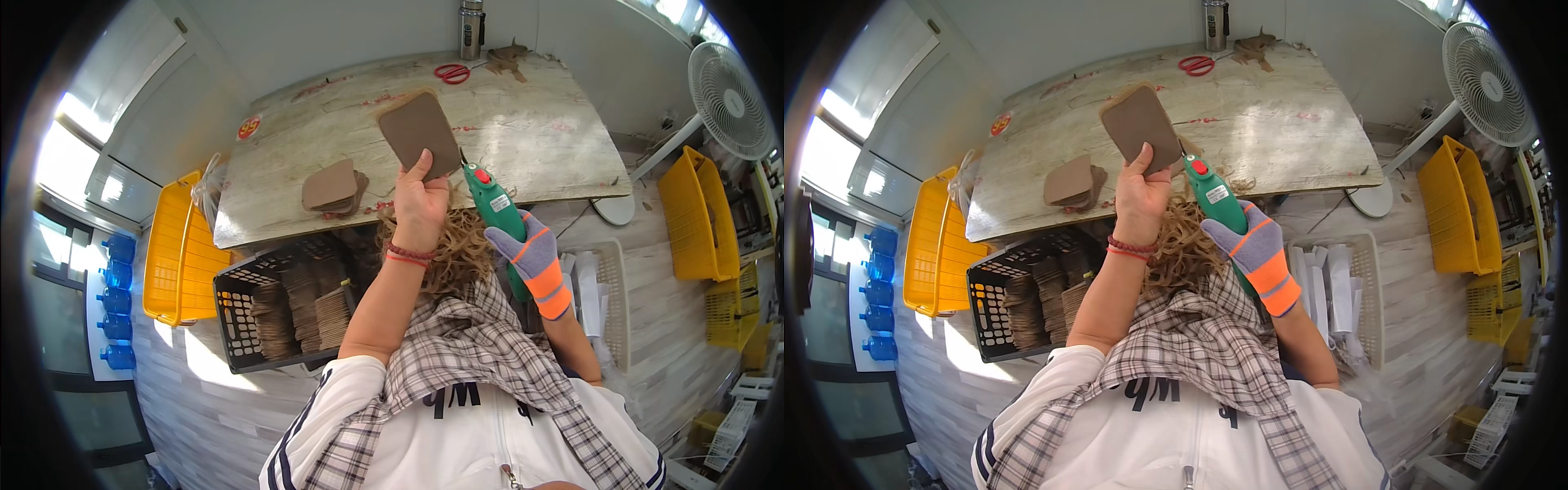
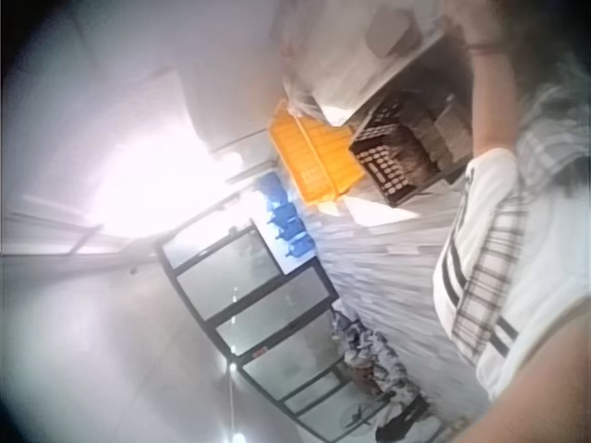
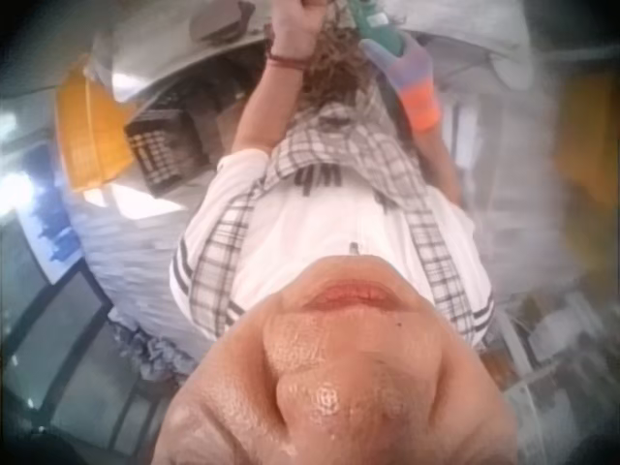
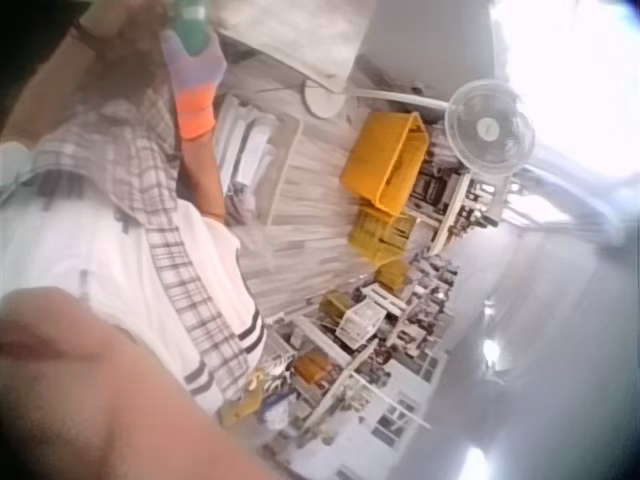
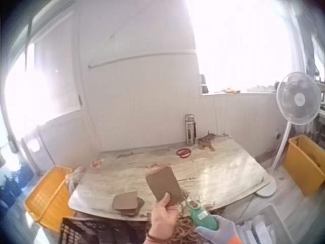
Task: The person uses a green rotary tool to trim the edges of small brown cork pieces. They hold each piece with their left hand and guide the tool with their right hand, then place the trimmed pieces into a black crate below the table.
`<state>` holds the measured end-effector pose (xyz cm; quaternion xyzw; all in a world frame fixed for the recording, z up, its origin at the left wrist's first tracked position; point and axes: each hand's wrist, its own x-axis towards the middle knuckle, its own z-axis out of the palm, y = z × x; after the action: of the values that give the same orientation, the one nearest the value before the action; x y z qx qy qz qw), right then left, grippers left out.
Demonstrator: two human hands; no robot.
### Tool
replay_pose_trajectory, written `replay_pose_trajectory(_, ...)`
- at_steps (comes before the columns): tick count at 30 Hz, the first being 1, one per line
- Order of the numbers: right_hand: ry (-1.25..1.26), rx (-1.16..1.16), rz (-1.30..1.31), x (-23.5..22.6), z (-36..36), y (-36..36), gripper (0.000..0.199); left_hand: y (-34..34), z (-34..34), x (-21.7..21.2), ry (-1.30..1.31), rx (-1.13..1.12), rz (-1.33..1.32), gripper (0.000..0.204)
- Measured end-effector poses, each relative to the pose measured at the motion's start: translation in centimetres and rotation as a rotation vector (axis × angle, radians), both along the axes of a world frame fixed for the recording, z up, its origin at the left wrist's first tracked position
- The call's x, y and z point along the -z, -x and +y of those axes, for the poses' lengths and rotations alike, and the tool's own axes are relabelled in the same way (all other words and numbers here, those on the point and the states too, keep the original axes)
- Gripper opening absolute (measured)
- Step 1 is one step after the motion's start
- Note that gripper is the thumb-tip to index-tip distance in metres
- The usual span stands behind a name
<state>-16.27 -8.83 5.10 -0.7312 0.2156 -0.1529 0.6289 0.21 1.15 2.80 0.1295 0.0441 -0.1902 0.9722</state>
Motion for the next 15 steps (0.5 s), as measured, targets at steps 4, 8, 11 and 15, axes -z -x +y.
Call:
replay_pose_trajectory(4,-0.027,0.019,0.045,-0.5,0.1,-0.3,0.039,0.7,-0.3,0.6,-0.034,0.015,0.022,0.037)
replay_pose_trajectory(8,-0.053,0.041,0.047,-1.1,-0.1,-0.6,0.037,1.9,-0.4,1.0,-0.059,0.049,0.039,0.035)
replay_pose_trajectory(11,-0.054,0.058,0.045,-1.2,-0.6,-0.9,0.037,2.9,-0.2,1.1,-0.085,0.086,0.019,0.035)
replay_pose_trajectory(15,-0.094,0.064,0.031,-2.0,-0.5,-1.1,0.037,3.6,0.1,1.2,-0.124,0.114,-0.036,0.029)
